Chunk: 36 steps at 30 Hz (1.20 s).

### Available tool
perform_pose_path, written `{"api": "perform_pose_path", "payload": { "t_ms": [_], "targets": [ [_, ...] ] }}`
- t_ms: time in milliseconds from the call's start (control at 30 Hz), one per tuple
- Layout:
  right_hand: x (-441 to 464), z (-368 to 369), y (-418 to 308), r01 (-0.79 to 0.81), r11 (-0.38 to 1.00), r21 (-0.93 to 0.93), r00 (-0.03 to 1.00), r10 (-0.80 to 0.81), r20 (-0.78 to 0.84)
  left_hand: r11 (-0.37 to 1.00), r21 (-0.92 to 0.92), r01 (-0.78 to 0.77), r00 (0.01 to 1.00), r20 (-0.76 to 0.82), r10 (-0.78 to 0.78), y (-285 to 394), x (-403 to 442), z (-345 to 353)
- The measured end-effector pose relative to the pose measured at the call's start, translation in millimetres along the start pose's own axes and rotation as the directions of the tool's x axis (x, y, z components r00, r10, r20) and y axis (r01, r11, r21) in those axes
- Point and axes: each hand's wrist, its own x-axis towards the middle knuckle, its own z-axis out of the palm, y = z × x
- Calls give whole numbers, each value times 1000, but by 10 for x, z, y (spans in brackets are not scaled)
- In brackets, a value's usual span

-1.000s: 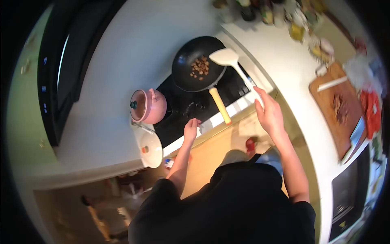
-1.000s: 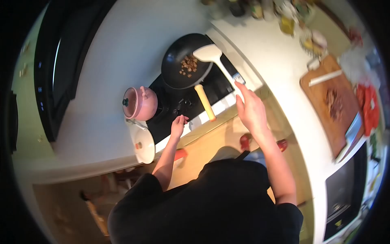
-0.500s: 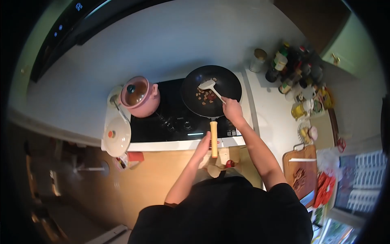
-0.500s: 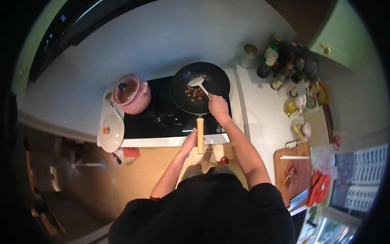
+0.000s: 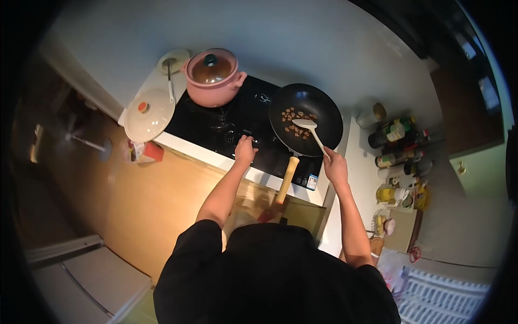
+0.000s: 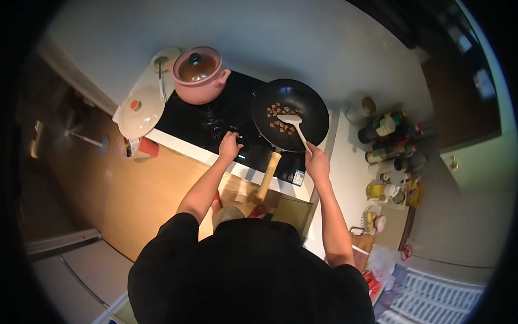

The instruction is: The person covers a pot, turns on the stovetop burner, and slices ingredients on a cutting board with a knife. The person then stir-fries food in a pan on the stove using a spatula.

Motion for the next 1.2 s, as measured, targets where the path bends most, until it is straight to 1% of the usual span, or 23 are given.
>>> {"api": "perform_pose_path", "payload": {
  "t_ms": [67,100,167,200,300,400,533,567,600,633,700,733,767,800,833,867,900,933,967,1033,1100,1133,1200],
  "targets": [
    [139,26,-36,37,998,-43,998,-39,-44,999,-46,-12,1000,10,13,-49,15,-36],
    [158,-53,-119,-129,991,18,991,128,31,997,-45,-62,997,-47,60,-75,34,-55],
    [108,-160,-110,-158,984,84,985,151,79,988,-44,-147,980,-142,140,-135,-48,-34],
    [87,-166,48,-107,992,70,991,102,82,982,-47,-185,971,-166,175,-171,-52,-28],
    [-18,-336,59,-205,979,4,971,203,127,984,-71,-164,983,-96,157,-270,21,62],
    [-136,-470,-126,-254,966,-55,953,259,157,977,-60,-204,972,-129,195,-340,42,152],
    [-295,-424,-200,-279,958,-68,940,287,185,977,-47,-210,971,-123,203,-343,74,175],
    [-315,-352,-87,-230,973,-16,953,228,199,977,-44,-208,973,-113,202,-346,87,166],
    [-290,-294,-159,-201,978,-59,962,209,174,972,-19,-233,968,-104,230,-341,86,127],
    [-234,-207,-251,-178,979,-102,970,192,149,974,-50,-220,962,-179,208,-257,25,-6],
    [-44,-43,-324,-233,972,-42,969,236,75,971,-104,-215,932,-321,171,-51,-119,-261],
    [61,33,-316,-276,961,-17,960,277,49,973,-171,-154,966,-235,112,53,-181,-294],
    [203,132,-289,-221,975,12,975,221,4,969,-220,-109,985,-153,76,146,-248,-274],
    [299,242,-245,-171,984,39,984,173,-42,937,-340,-83,996,-48,71,226,-350,-285],
    [343,333,-225,-125,990,62,987,130,-90,922,-381,-61,996,34,80,284,-448,-202],
    [383,410,-277,-119,991,59,990,123,-65,907,-410,-96,982,111,154,284,-490,-20],
    [372,467,-366,-114,992,55,992,117,-43,834,-550,41,946,291,145,336,-553,25],
    [277,427,-508,-76,997,-13,996,75,-44,721,-657,218,874,460,155,429,-635,-54],
    [191,427,-426,4,999,-33,998,-6,-63,605,-660,445,774,623,110,523,-732,-121],
    [-61,111,-401,26,999,-31,999,-27,-41,454,-646,614,672,730,128,690,-902,-234],
    [-392,-289,-509,-151,987,-51,985,154,80,556,-510,656,538,833,129,891,-965,-361],
    [-461,-377,-525,-229,971,-66,961,237,146,321,-580,749,552,814,182,937,-1062,-296],
    [-410,-141,-368,-121,993,-13,992,122,36,218,-560,799,535,828,166,1050,-1077,-191]
  ]
}}
